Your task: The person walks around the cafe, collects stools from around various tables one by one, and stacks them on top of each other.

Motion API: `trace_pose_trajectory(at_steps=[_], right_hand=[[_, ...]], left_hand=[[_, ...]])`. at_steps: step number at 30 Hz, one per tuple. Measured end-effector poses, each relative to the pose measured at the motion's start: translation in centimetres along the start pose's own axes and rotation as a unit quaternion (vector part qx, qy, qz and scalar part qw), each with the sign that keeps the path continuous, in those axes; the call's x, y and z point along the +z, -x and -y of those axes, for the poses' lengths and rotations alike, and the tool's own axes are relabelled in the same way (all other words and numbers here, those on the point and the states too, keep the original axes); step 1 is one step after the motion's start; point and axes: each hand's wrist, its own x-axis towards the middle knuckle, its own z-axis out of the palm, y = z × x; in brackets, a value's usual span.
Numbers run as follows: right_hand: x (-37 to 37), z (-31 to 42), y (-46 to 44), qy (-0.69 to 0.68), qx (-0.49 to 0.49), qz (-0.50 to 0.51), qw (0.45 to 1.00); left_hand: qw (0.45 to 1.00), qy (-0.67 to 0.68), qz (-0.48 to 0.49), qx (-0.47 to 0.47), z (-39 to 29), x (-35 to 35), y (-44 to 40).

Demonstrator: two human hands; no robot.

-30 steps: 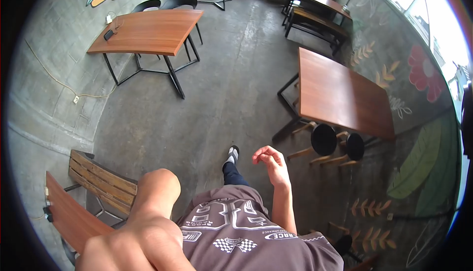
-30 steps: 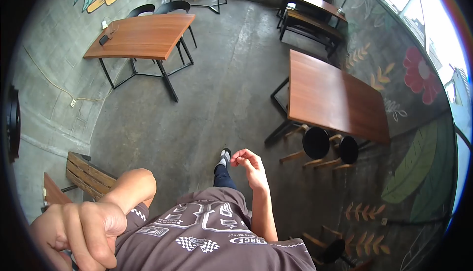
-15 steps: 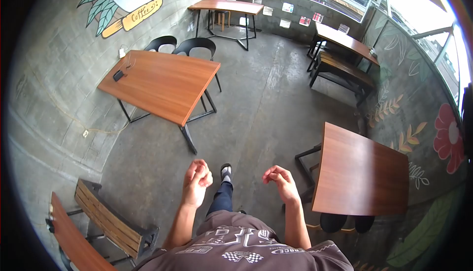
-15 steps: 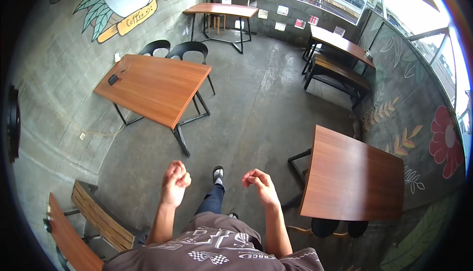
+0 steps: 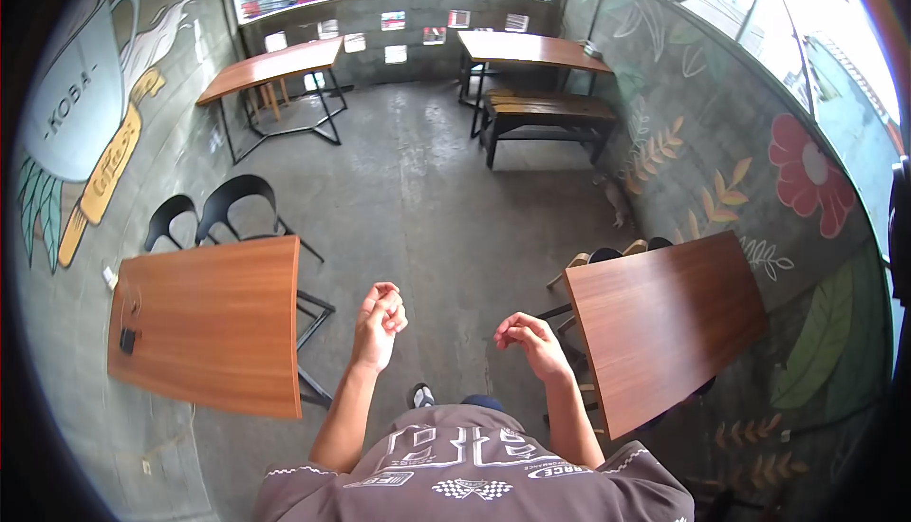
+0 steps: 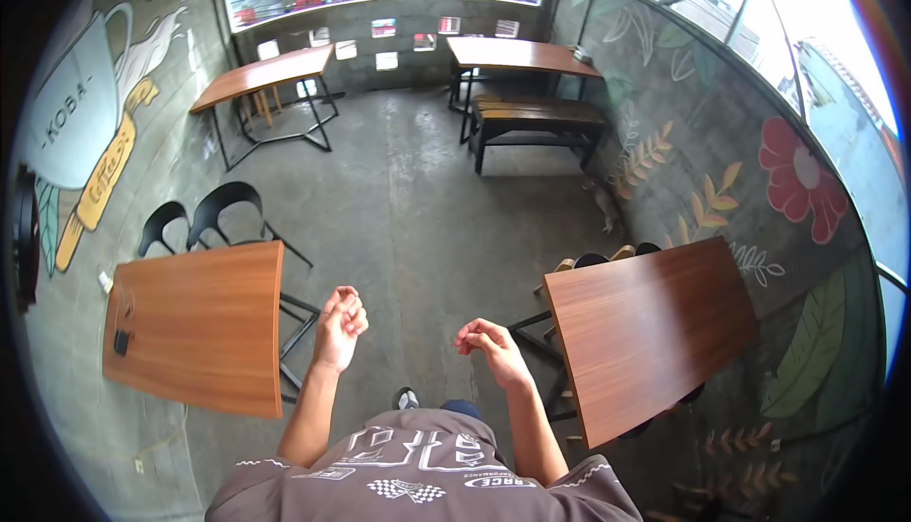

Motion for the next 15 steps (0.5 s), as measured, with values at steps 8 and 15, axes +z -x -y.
trace_pose_trajectory(at_steps=[8, 15], right_hand=[[-5.6, -1.7, -9.0, -0.085, -0.011, -0.118, 0.989], [-11.9, -0.9, -23.8, -0.113, 0.015, -0.099, 0.988]], left_hand=[[0.994, 0.037, 0.034, -0.101, 2.3, 0.8, -15.2], [0.994, 0.007, 0.009, -0.108, 3.4, -0.5, -30.1]])
